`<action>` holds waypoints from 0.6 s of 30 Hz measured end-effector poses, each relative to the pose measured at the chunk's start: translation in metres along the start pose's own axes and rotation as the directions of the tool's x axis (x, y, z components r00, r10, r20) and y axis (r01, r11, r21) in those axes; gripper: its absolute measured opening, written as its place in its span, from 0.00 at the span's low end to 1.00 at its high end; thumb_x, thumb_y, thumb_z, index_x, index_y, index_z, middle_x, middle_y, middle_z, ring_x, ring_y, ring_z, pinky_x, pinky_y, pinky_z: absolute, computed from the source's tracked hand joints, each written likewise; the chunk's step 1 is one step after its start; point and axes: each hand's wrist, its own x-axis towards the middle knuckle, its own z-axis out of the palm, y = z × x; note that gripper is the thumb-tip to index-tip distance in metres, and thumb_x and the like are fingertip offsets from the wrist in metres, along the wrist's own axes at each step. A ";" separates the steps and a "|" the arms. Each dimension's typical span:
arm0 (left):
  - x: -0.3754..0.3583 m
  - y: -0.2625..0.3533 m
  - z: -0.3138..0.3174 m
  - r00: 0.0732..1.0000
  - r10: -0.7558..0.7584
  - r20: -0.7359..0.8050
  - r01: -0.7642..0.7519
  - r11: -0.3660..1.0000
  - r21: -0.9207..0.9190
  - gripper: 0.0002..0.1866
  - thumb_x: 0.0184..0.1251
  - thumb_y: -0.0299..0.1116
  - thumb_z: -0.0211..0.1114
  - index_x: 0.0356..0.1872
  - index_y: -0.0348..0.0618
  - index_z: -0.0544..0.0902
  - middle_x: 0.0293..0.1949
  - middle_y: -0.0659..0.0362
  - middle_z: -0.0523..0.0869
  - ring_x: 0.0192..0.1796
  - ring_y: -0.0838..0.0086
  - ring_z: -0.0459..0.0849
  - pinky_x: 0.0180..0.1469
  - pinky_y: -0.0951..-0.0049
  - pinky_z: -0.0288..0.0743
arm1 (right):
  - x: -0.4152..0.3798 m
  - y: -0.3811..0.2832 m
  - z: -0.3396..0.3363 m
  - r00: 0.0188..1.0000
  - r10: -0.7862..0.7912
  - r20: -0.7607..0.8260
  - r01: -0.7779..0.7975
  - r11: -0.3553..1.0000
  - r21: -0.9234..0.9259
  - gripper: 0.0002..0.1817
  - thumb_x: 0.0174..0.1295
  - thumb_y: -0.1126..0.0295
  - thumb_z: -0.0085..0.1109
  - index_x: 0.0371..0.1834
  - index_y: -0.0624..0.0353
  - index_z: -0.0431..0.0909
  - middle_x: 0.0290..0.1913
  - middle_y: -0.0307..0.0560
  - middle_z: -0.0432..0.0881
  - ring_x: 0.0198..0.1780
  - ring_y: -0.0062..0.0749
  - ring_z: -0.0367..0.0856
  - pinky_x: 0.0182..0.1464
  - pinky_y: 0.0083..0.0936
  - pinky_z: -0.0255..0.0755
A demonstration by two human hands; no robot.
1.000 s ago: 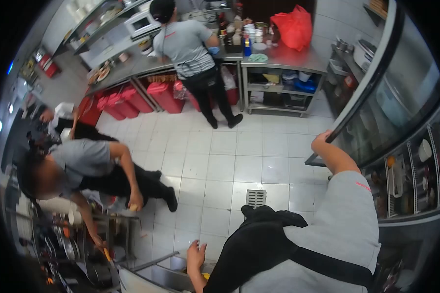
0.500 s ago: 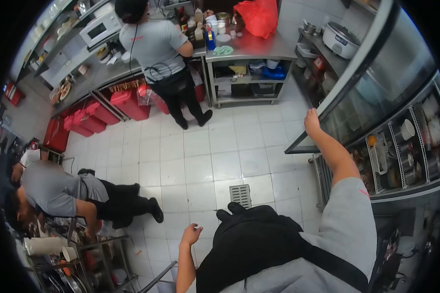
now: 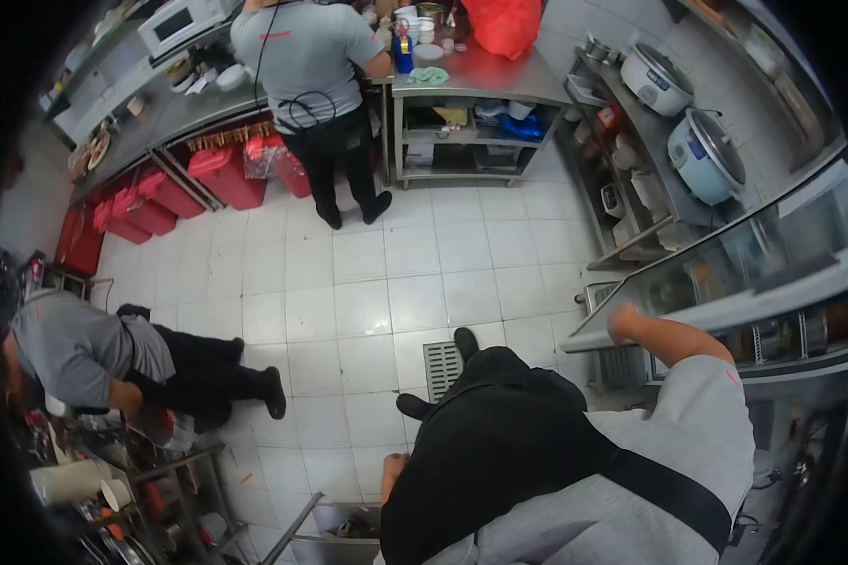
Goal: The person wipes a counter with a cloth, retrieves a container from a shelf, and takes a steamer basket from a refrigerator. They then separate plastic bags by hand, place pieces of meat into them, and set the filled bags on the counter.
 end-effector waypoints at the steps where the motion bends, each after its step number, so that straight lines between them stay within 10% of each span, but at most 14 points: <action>1: 0.012 0.010 0.005 0.994 0.111 0.015 -0.111 0.994 0.021 0.19 0.66 0.44 0.68 0.37 0.32 0.85 0.28 0.51 0.87 0.29 0.67 0.87 0.30 0.63 0.81 | 0.007 0.001 0.009 0.989 -0.148 -0.005 0.148 0.989 0.006 0.20 0.61 0.49 0.65 0.49 0.49 0.88 0.44 0.40 0.88 0.38 0.35 0.86 0.40 0.35 0.81; 2: 0.025 0.022 0.010 0.975 0.219 0.033 -0.221 0.974 0.043 0.19 0.67 0.44 0.67 0.37 0.32 0.85 0.28 0.52 0.87 0.30 0.67 0.87 0.30 0.64 0.81 | 0.021 0.000 0.019 0.989 -0.151 -0.013 0.151 0.988 0.023 0.20 0.61 0.49 0.65 0.49 0.49 0.88 0.44 0.40 0.88 0.38 0.35 0.86 0.40 0.35 0.81; 4: 0.043 0.056 0.010 0.904 0.420 0.080 -0.426 0.900 0.089 0.18 0.68 0.44 0.66 0.38 0.33 0.84 0.28 0.53 0.87 0.31 0.68 0.87 0.30 0.64 0.81 | 0.053 -0.005 0.025 0.937 -0.206 0.281 -0.087 0.642 0.762 0.24 0.61 0.46 0.65 0.46 0.54 0.88 0.43 0.42 0.89 0.39 0.37 0.87 0.43 0.36 0.81; 5: 0.051 0.089 0.006 0.902 0.422 0.088 -0.430 0.895 0.118 0.18 0.68 0.44 0.66 0.38 0.33 0.84 0.28 0.53 0.87 0.31 0.68 0.87 0.30 0.64 0.81 | 0.066 -0.005 0.022 0.936 -0.224 0.271 -0.077 0.622 0.779 0.24 0.61 0.46 0.65 0.46 0.54 0.88 0.43 0.42 0.89 0.39 0.37 0.87 0.43 0.36 0.81; 7: 0.067 0.189 -0.005 0.982 -0.042 0.185 0.040 0.999 0.010 0.17 0.70 0.42 0.64 0.41 0.35 0.83 0.32 0.54 0.87 0.35 0.68 0.87 0.34 0.65 0.83 | 0.092 -0.002 0.005 0.953 -0.292 -0.081 0.205 0.428 0.880 0.26 0.60 0.45 0.64 0.45 0.58 0.87 0.41 0.47 0.89 0.41 0.41 0.86 0.49 0.38 0.79; 13: 0.195 0.374 -0.003 0.970 0.063 0.235 -0.002 0.968 -0.251 0.19 0.74 0.41 0.58 0.55 0.35 0.77 0.46 0.49 0.87 0.44 0.61 0.87 0.44 0.58 0.85 | 0.158 0.028 -0.045 0.797 -0.052 -0.602 0.583 0.325 0.745 0.24 0.59 0.46 0.64 0.41 0.58 0.86 0.39 0.52 0.88 0.44 0.45 0.86 0.48 0.39 0.79; 18: 0.271 0.566 0.035 0.899 0.294 0.325 -0.077 0.836 -0.543 0.24 0.78 0.41 0.49 0.67 0.35 0.68 0.61 0.44 0.79 0.60 0.56 0.80 0.61 0.54 0.76 | 0.219 0.047 -0.049 0.873 0.086 -0.481 0.477 0.059 0.877 0.22 0.60 0.49 0.65 0.41 0.59 0.85 0.39 0.51 0.88 0.43 0.44 0.86 0.47 0.38 0.79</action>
